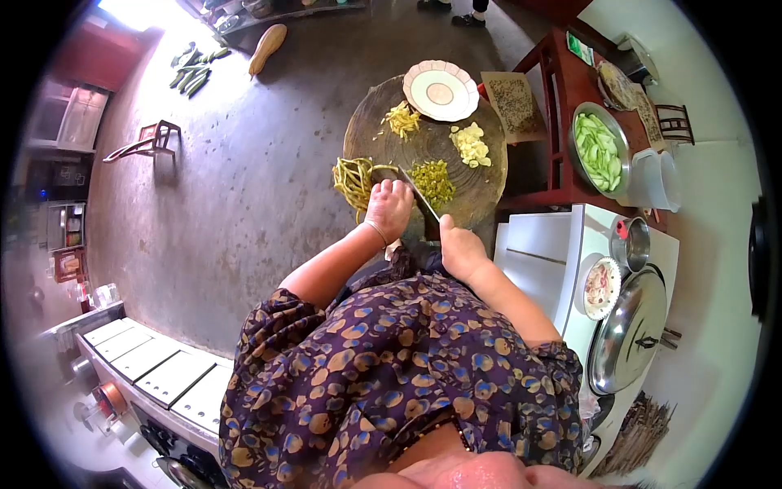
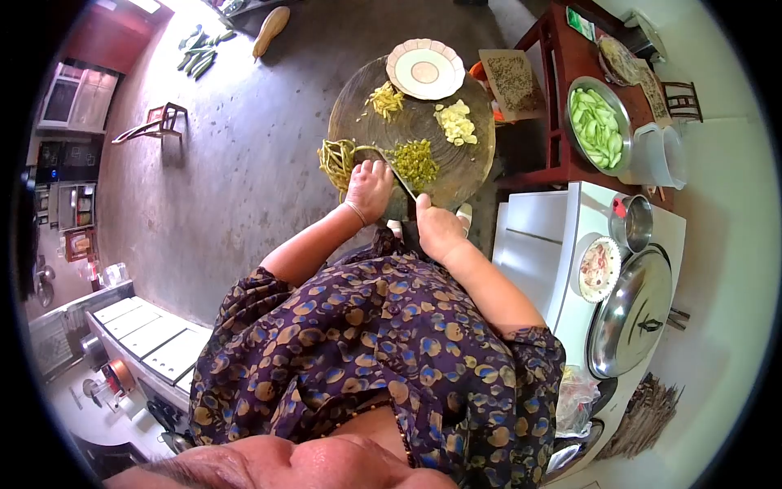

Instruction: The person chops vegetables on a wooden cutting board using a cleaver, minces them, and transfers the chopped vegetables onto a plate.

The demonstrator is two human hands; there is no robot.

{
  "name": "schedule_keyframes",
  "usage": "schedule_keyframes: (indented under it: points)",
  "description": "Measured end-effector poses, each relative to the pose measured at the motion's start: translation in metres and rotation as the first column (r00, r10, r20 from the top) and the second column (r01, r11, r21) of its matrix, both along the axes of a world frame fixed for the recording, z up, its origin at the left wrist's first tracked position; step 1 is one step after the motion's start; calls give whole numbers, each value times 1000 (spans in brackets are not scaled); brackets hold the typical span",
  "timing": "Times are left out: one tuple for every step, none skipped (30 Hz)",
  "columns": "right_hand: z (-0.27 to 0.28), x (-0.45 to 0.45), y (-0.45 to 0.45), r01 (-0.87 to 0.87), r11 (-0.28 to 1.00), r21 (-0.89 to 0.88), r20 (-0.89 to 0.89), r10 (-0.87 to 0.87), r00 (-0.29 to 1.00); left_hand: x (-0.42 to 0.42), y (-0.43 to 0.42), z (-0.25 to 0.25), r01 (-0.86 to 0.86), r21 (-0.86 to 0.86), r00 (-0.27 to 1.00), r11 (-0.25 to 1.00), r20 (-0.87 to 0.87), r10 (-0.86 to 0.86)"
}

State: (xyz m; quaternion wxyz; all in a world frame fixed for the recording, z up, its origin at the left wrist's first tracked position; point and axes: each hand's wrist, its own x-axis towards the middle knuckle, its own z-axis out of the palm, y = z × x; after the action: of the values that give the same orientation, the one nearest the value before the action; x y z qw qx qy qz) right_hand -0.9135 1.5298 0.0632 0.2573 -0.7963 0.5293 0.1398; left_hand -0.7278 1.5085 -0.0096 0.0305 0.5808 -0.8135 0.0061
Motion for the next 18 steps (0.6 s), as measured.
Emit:
schedule_keyframes:
  points:
    - [5,-3,3,-5,1000,1,1,5,1000,-1,0,-2,-28,36,999,999,40,27]
    - [6,-8,4,-10,1000,-8,17,10,1000,-1,2,-2,-62,53,998,997,33,60]
    - [6,-17,3,-16,1000,-18,32,16,999,-1,5,-3,-96,70,995,993,25,95]
    - [7,-24,1,-22,999,-30,46,23,999,-2,6,-3,-130,85,991,988,16,129]
    - [6,-28,-1,-22,998,-65,57,25,998,-3,7,-3,-151,88,989,985,27,149]
    - [5,-31,-2,-19,996,-85,67,25,997,-4,7,-4,-154,85,988,984,16,153]
    - [3,-32,-4,-18,994,-105,77,26,997,-4,7,-5,-160,83,987,984,6,160]
    - [0,-33,-5,-17,992,-124,89,28,996,-4,7,-6,-165,82,986,983,-3,166]
    - [-4,-34,-7,-6,990,-143,118,23,993,-4,6,-7,-151,51,988,987,-16,152]
    - [-7,-35,-8,4,988,-156,131,17,991,-3,4,-9,-135,43,990,990,-31,137]
    - [-8,-34,-10,16,986,-167,144,9,990,-1,0,-8,-118,35,992,992,-46,120]
    - [-9,-34,-9,27,984,-175,156,0,988,-1,-4,-8,-101,32,993,994,-62,103]
    - [-11,-34,-10,34,983,-181,176,-2,984,-2,-11,-11,-88,-11,993,996,-85,87]
    - [-12,-34,-11,41,982,-185,195,-4,981,-1,-16,-11,-59,-24,995,998,-82,57]
    - [-13,-35,-12,48,980,-191,212,-6,977,-1,-22,-11,-31,-39,996,999,-81,27]
    - [-13,-35,-11,59,978,-200,218,-14,976,-1,-25,-10,-3,-55,997,998,-79,-1]
    - [-11,-35,-10,69,976,-208,226,-20,974,0,-25,-6,-15,-38,993,999,-115,11]
    - [-9,-33,-9,80,973,-217,237,-27,971,1,-22,-2,-33,-55,991,998,-131,26]
